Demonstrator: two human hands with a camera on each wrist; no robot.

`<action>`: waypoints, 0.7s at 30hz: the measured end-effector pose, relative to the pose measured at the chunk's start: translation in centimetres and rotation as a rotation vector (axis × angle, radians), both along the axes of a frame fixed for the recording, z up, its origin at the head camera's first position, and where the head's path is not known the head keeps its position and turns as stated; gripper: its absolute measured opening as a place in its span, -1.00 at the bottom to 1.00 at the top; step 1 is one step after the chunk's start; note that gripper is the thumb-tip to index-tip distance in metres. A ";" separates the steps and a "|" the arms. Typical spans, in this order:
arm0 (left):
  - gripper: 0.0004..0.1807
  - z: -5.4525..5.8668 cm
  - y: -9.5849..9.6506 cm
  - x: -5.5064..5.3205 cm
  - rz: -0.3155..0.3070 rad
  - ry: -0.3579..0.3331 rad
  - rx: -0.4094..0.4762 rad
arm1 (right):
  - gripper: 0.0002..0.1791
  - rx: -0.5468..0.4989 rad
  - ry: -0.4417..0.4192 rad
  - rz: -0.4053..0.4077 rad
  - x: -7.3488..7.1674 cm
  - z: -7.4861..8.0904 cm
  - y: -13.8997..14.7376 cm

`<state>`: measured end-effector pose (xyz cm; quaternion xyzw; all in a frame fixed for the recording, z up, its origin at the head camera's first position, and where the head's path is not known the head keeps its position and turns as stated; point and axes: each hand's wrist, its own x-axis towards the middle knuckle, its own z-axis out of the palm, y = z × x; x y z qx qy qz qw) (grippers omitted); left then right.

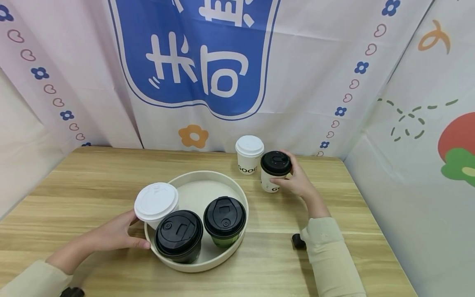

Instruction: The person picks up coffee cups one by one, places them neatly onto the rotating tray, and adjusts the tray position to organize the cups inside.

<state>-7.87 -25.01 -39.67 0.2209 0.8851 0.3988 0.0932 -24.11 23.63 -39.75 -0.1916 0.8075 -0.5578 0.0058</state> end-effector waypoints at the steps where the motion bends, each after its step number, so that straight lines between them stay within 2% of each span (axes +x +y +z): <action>1: 0.27 0.0 0.0 0.0 0.004 -0.005 0.000 | 0.04 0.002 0.000 -0.002 0.0 0.0 0.1; 11: 0.27 -0.2 0.0 -0.1 0.012 -0.007 -0.004 | 0.02 0.036 0.013 -0.009 1.1 0.5 0.8; 21: 0.27 -0.2 0.0 -0.1 0.013 -0.008 -0.005 | 0.03 0.028 0.020 0.013 3.0 1.2 1.4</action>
